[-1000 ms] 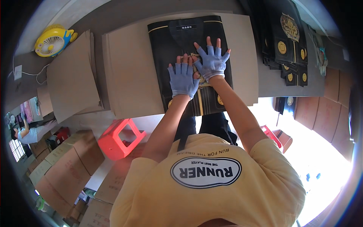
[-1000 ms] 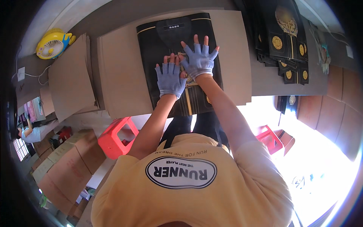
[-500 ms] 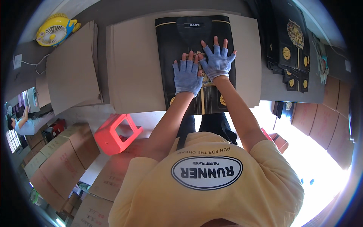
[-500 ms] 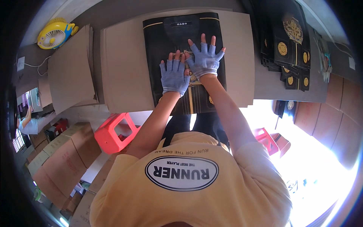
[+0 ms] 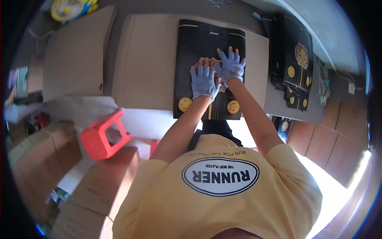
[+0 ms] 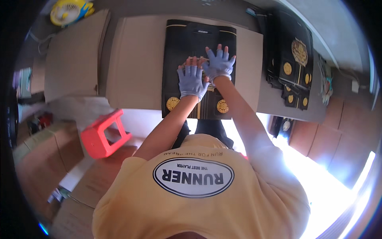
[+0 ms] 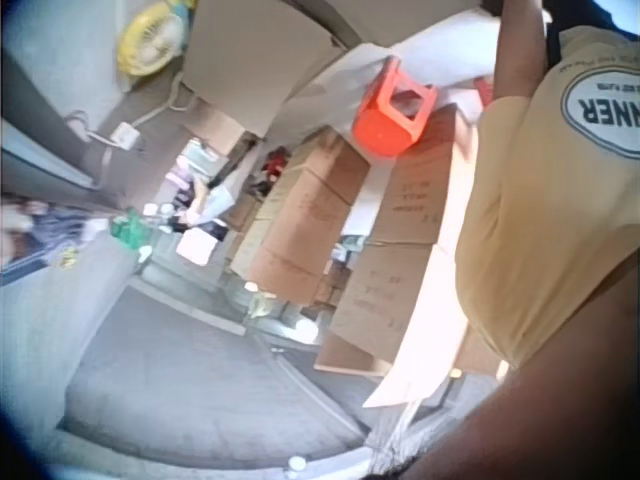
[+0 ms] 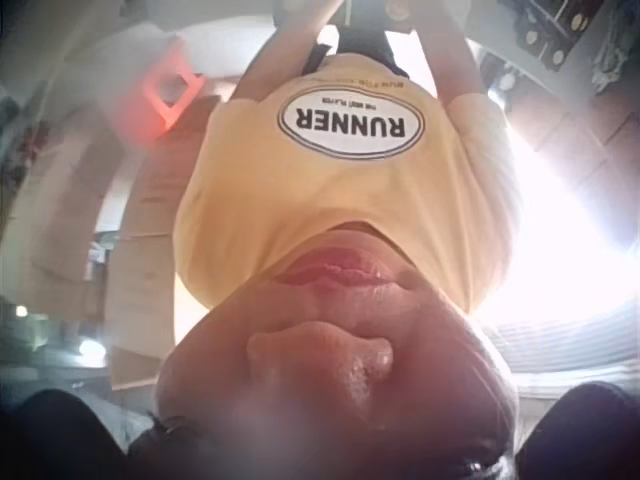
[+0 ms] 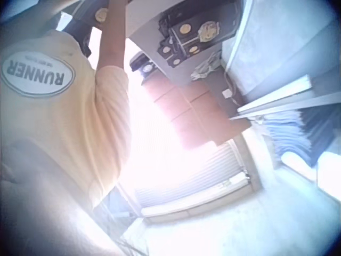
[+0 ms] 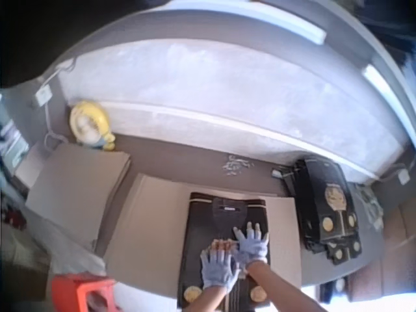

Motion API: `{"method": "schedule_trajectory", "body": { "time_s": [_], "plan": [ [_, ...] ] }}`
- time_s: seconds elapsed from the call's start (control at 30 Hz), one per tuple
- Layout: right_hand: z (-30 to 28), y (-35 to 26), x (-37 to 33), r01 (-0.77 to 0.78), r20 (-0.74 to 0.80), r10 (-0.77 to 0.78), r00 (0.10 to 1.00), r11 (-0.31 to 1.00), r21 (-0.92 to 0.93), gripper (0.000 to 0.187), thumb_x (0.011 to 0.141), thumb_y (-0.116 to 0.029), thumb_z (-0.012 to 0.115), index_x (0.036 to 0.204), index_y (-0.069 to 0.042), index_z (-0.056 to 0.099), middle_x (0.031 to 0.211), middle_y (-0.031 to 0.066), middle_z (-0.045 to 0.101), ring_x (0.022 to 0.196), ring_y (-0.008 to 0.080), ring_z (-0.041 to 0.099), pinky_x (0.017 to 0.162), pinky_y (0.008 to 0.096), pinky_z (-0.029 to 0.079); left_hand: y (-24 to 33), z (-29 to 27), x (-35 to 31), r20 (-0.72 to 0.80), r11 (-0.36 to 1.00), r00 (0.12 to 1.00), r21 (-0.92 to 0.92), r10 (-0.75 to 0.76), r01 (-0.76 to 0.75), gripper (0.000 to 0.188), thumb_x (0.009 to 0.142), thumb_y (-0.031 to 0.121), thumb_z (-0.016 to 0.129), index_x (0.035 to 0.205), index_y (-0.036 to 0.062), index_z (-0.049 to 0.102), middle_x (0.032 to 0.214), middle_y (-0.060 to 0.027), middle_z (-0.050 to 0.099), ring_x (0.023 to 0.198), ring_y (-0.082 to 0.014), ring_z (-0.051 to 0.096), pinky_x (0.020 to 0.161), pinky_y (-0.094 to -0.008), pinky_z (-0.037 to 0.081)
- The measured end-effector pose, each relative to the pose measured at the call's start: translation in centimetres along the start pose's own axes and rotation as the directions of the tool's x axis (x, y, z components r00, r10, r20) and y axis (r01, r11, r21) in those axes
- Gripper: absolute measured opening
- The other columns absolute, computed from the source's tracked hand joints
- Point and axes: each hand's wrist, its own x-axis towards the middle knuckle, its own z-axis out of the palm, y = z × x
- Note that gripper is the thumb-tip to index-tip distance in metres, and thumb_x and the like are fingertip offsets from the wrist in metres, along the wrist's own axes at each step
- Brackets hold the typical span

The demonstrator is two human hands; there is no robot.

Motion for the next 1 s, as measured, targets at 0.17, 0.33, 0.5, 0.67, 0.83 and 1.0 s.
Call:
{"method": "schedule_trajectory", "body": {
  "time_s": [0.17,0.33,0.5,0.67,0.83,1.0],
  "plan": [
    [-3.1,-6.6,9.0,0.492,-0.333,-0.462,0.822,0.871,0.005,0.042,0.09,-0.045,0.049,0.116,-0.015,0.064,0.119,0.0133,0.061,0.116,0.0285,0.055,0.104,0.0466,0.037,-0.1,1.5,-0.6,-0.092,0.998,0.994,-0.043,-0.051,0.047,0.059,0.091,0.046,0.048,0.137,0.0084,0.049,0.151,-0.013,0.034,0.143,-0.0333,0.023,0.112,-0.0616,0.016],
    [1.1,-13.4,23.1,0.516,-0.637,-0.497,0.589,0.838,-0.177,0.062,0.086,-0.044,0.053,0.139,-0.013,0.048,0.153,0.0155,0.031,0.143,0.0347,0.024,0.113,0.0521,0.024,0.5,0.0,-0.2,-0.061,0.998,0.998,-0.056,0.005,-0.008,0.059,0.09,0.046,0.049,0.135,0.0074,0.05,0.148,-0.0118,0.039,0.14,-0.032,0.028,0.111,-0.0605,0.019],
    [1.7,-17.1,13.2,0.579,-0.374,-0.641,0.67,0.767,-0.278,0.052,0.09,-0.036,0.049,0.133,-0.008,0.051,0.146,0.0159,0.042,0.137,0.0345,0.035,0.111,0.0463,0.031,0.5,1.0,-0.5,-0.12,0.999,0.992,-0.038,-0.033,0.028,0.054,0.09,0.046,0.051,0.127,0.0079,0.057,0.141,-0.0124,0.046,0.138,-0.0321,0.032,0.11,-0.0611,0.02],
    [5.7,-20.6,-5.6,0.945,-0.371,-0.921,0.122,-0.005,0.326,0.044,0.088,-0.039,0.054,0.127,-0.019,0.058,0.129,0.0118,0.059,0.124,0.0298,0.051,0.102,0.0493,0.04,0.0,1.4,-0.6,-0.187,0.998,0.982,-0.049,0.027,-0.037,0.059,0.091,0.045,0.049,0.136,0.0051,0.051,0.148,-0.0142,0.04,0.139,-0.0346,0.032,0.108,-0.0629,0.022],
    [4.4,-20.9,-8.9,0.91,-0.405,-0.914,-0.024,-0.188,0.37,0.046,0.09,-0.039,0.053,0.133,-0.022,0.055,0.13,0.0085,0.059,0.124,0.0295,0.051,0.107,0.0449,0.037,0.2,0.9,-0.8,-0.174,1.0,0.985,0.009,0.013,-0.012,0.064,0.089,0.047,0.051,0.139,0.0065,0.046,0.148,-0.012,0.04,0.14,-0.0339,0.03,0.11,-0.0622,0.02],
    [-3.1,-9.9,-6.2,0.535,0.072,-0.703,0.708,0.601,0.594,0.043,0.09,-0.039,0.053,0.126,-0.017,0.059,0.13,0.0095,0.059,0.122,0.0314,0.051,0.107,0.0433,0.037,-0.9,2.6,-1.0,-0.166,0.984,0.985,0.163,-0.047,0.074,0.067,0.088,0.051,0.047,0.142,0.0116,0.042,0.151,-0.0087,0.035,0.141,-0.03,0.028,0.111,-0.0624,0.017]
  ]
}}
